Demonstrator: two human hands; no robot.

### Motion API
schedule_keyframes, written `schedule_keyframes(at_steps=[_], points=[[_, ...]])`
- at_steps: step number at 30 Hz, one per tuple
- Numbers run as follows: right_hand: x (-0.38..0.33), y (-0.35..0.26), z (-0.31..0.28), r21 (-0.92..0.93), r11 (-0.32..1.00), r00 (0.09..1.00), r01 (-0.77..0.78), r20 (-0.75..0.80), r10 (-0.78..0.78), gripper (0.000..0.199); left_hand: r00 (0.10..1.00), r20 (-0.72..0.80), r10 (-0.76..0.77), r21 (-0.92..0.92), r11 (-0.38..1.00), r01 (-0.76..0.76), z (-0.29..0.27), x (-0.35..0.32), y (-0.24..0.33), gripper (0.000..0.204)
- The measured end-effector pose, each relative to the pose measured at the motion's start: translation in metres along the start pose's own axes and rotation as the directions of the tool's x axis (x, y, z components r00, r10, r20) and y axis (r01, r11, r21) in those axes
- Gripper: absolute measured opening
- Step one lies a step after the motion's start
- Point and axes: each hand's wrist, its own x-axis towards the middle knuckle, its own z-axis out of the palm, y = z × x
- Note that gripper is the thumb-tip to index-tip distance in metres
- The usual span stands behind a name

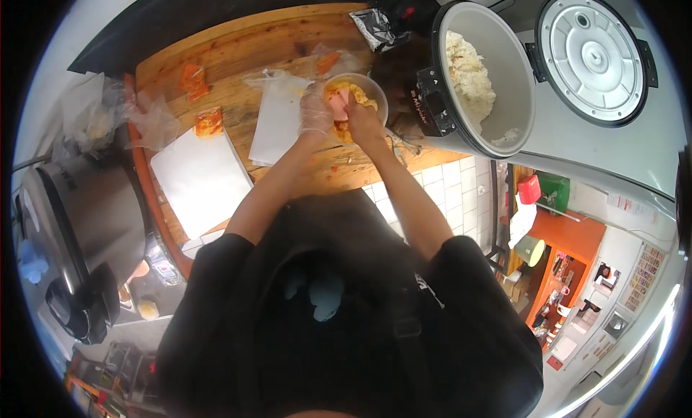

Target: Prepare rice balls by mixing ingredients and shaping them.

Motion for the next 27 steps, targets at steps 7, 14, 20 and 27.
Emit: schedule_keyframes(at_steps=[7, 14, 20, 27], points=[[-0.053, 0.003, -0.059, -0.289, 0.942, 0.958, 0.171, 0.270, -0.091, 0.042, 0.944, 0.109, -0.310, -0.926, 0.314, 0.210, 0.003, -0.001, -0.020, 0.040], [-0.026, -0.007, -0.026, -0.068, 0.994, 0.995, -0.089, 0.037, 0.092, 0.031, 0.996, -0.024, -0.082, -0.138, 0.987, 0.077, -0.010, -0.012, 0.016, 0.047], [-0.004, 0.005, -0.003, 0.032, 0.997, 0.988, -0.075, -0.133, 0.078, 0.027, 0.999, -0.032, -0.026, -0.033, 0.999, 0.025, -0.010, -0.010, 0.025, 0.047], [-0.034, 0.026, -0.014, -0.094, 0.976, 0.980, 0.194, 0.062, -0.189, 0.040, 0.986, -0.069, -0.153, -0.313, 0.941, 0.124, -0.006, -0.008, 0.001, 0.035]])
